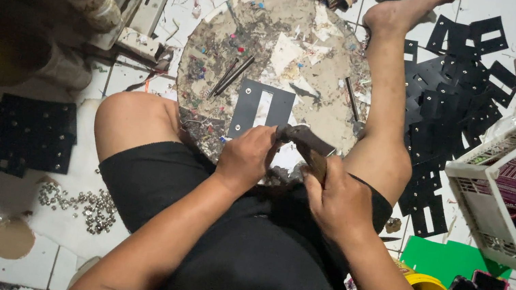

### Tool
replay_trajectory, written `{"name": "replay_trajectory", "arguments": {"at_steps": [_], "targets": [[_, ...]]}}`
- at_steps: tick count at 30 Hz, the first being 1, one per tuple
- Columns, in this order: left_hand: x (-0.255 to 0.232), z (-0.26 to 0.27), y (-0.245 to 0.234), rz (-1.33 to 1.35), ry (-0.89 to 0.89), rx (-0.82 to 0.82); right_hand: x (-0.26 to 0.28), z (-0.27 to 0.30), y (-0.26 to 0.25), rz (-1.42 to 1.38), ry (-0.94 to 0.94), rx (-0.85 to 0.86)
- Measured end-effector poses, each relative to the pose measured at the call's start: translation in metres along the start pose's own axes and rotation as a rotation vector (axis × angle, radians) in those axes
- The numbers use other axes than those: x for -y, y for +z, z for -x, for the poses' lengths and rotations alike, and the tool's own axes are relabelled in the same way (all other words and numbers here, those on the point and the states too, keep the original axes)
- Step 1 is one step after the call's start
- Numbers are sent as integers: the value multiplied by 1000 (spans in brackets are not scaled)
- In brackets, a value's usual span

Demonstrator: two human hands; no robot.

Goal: Attaching metal rivets to leather components using a hammer and a setting tool on a workshop floor.

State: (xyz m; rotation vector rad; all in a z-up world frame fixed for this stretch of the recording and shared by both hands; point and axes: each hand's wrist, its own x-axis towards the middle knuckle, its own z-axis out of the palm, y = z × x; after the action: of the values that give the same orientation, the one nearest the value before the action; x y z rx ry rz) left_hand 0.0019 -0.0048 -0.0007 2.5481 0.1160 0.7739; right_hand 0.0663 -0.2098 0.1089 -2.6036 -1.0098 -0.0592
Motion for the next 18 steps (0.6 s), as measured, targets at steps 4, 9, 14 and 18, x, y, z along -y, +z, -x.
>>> {"name": "replay_trajectory", "arguments": {"at_steps": [4,9,14,18], "targets": [[-4,-6,-5,-23,-3,-15,8,-6,-11,-23,60,33],[-9,-8,-10,-61,6,-51,-19,18,29,-63,43,-91],[0,-2,-3,26,-47,30,-2,0,9,-399,261,-26],[8,-1,0,166,-263,80,-30,9,31,-415,384,-193]]}}
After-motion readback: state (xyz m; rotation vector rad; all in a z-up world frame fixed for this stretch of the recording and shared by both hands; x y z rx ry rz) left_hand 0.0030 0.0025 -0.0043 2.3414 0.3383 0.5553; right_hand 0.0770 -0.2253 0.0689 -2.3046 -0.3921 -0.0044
